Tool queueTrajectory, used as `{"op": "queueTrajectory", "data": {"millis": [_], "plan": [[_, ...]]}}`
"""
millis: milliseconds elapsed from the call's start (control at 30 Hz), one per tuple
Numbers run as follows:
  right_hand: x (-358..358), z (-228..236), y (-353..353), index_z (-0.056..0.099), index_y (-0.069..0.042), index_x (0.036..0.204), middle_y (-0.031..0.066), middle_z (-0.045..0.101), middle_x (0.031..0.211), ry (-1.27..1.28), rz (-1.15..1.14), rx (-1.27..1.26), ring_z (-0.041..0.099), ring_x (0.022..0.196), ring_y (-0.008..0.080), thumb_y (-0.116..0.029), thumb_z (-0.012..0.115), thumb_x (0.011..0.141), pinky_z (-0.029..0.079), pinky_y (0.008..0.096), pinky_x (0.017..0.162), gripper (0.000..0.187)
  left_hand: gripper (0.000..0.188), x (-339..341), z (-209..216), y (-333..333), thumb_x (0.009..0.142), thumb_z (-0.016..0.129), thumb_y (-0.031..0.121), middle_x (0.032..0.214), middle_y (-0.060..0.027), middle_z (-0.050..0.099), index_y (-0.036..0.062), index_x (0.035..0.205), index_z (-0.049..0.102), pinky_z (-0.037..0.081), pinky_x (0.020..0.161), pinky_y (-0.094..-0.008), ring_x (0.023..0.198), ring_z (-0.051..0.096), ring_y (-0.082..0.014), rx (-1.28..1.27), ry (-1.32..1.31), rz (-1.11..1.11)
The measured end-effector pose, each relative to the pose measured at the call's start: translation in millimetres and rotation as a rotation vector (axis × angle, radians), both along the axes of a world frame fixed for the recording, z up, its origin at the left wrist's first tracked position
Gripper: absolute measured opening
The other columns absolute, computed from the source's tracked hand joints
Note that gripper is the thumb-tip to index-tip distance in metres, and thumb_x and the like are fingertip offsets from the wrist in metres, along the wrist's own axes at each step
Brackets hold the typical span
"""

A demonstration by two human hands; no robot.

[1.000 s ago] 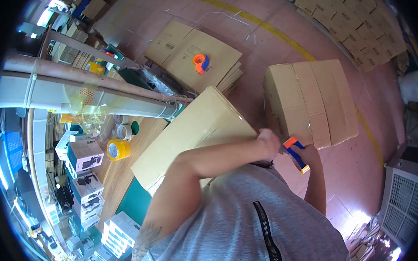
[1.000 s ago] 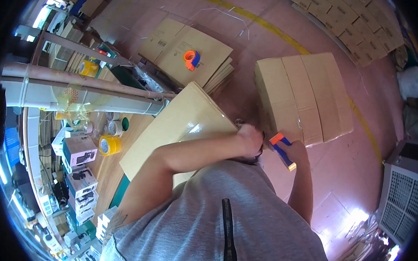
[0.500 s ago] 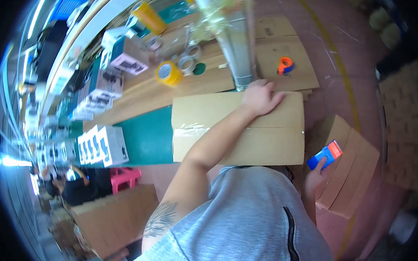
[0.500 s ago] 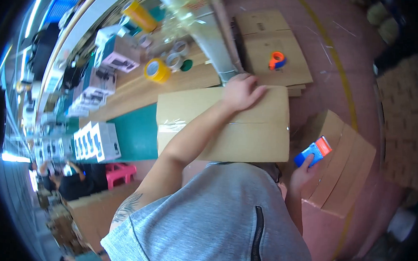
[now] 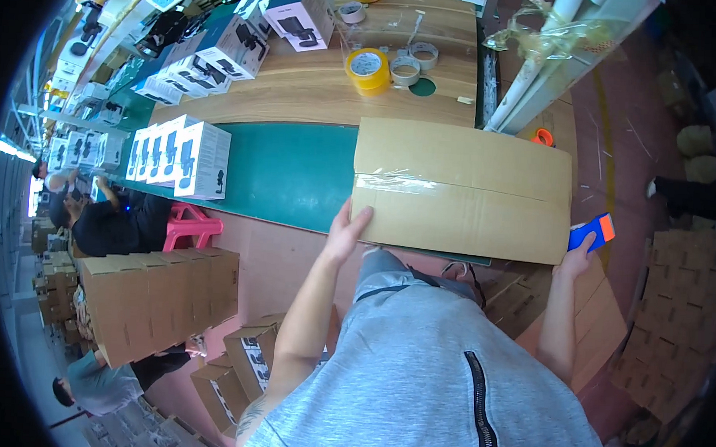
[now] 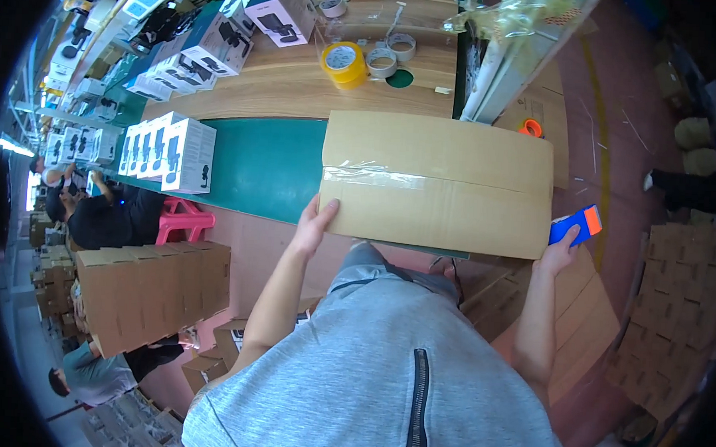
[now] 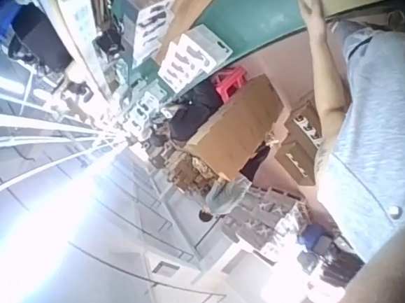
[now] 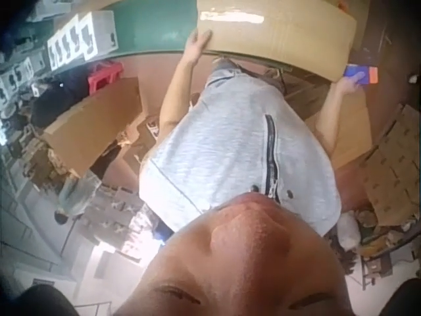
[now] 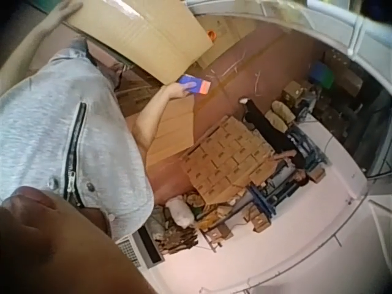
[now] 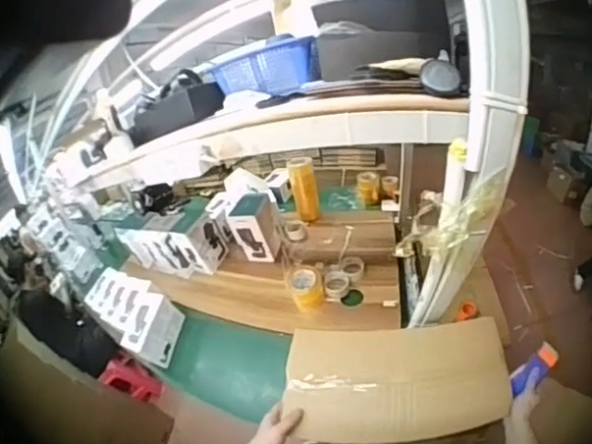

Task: The person packs electronic device boxes into larger shipping cartons, then seals the cartons with adhesive tape using a tape dispenser.

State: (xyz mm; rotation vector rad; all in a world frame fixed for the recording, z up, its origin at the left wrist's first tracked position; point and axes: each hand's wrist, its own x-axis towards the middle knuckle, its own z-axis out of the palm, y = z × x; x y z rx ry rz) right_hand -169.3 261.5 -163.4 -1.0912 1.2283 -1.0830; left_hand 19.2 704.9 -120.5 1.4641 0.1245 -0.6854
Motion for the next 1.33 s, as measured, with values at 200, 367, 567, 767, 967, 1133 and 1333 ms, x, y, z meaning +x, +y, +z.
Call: {"op": "queueTrajectory", "data": {"millis": [200, 367, 567, 767, 967, 1133, 1333], "plan": [[-23, 40, 35, 0.059, 0.005, 0.114, 0.0118, 0.064, 0.102, 0.226, -0.073, -0.696, 0.058, 0.085, 0.0162, -0.039, 0.053, 0.099, 0.048, 0.0308, 0.076, 0.046, 0.063, 40, -4, 24, 0.092, 0.064, 0.026, 0.138, -0.0198, 0.047, -0.0030, 0.141, 0.037, 0.038, 0.105, -0.0384, 0.125, 0.048, -0.0259, 0.294, -0.630, 0.025], [18, 102, 204, 0.058, 0.008, 0.115, 0.0096, 0.066, 0.099, -0.011, 0.343, -0.777, 0.063, 0.090, 0.0164, -0.048, 0.059, 0.092, 0.051, 0.0307, 0.079, 0.061, 0.030, 78, 58, 37, 0.099, 0.053, 0.018, 0.112, -0.0111, 0.066, -0.0030, 0.120, 0.058, 0.047, 0.091, -0.0317, 0.099, 0.062, -0.0175, -0.149, -0.400, -0.201], [60, 130, 316, 0.062, 0.004, 0.088, 0.0137, 0.067, 0.077, 0.059, 0.715, -0.930, 0.068, 0.070, 0.0278, -0.065, 0.062, 0.082, 0.055, 0.0355, 0.067, 0.070, 0.051, 84, 114, 24, 0.100, 0.047, 0.043, 0.105, -0.0101, 0.068, -0.0012, 0.120, 0.061, 0.048, 0.080, -0.0290, 0.092, 0.062, -0.0148, -0.432, -0.173, -0.790], [76, 132, 340, 0.059, 0.004, 0.079, 0.0127, 0.058, 0.065, 0.026, 0.878, -1.056, 0.059, 0.057, 0.0292, -0.048, 0.074, 0.076, 0.048, 0.0361, 0.054, 0.054, 0.066, 95, 119, 39, 0.093, 0.051, 0.057, 0.099, -0.0074, 0.065, -0.0012, 0.124, 0.059, 0.049, 0.079, -0.0261, 0.086, 0.060, -0.0127, -0.474, -0.074, -1.057], [89, 128, 366, 0.062, 0.005, 0.083, 0.0135, 0.063, 0.069, 0.159, 0.930, -1.024, 0.063, 0.060, 0.0300, -0.051, 0.069, 0.080, 0.052, 0.0376, 0.060, 0.056, 0.022, 88, 99, 64, 0.090, 0.068, 0.012, 0.095, -0.0054, 0.070, -0.0017, 0.107, 0.069, 0.052, 0.078, -0.0234, 0.086, 0.063, -0.0075, -0.458, -0.120, -1.032], [96, 131, 375, 0.063, 0.005, 0.085, 0.0145, 0.064, 0.071, 0.221, 1.034, -0.962, 0.065, 0.063, 0.0298, -0.047, 0.070, 0.080, 0.052, 0.0359, 0.063, 0.053, 0.019, 86, 97, 81, 0.092, 0.066, 0.019, 0.077, -0.0026, 0.070, 0.0011, 0.090, 0.073, 0.051, 0.063, -0.0247, 0.071, 0.061, -0.0061, -0.319, -0.199, -0.785], [88, 151, 400, 0.063, 0.002, 0.102, 0.0110, 0.067, 0.075, 0.508, 0.914, -0.414, 0.065, 0.066, 0.0162, -0.020, 0.069, 0.085, 0.051, 0.0266, 0.064, 0.029, 0.013, 129, 52, 50, 0.090, 0.064, 0.014, 0.078, -0.0049, 0.071, 0.0048, 0.089, 0.074, 0.054, 0.068, -0.0269, 0.072, 0.065, -0.0099, -0.116, -0.316, -0.622]]}}
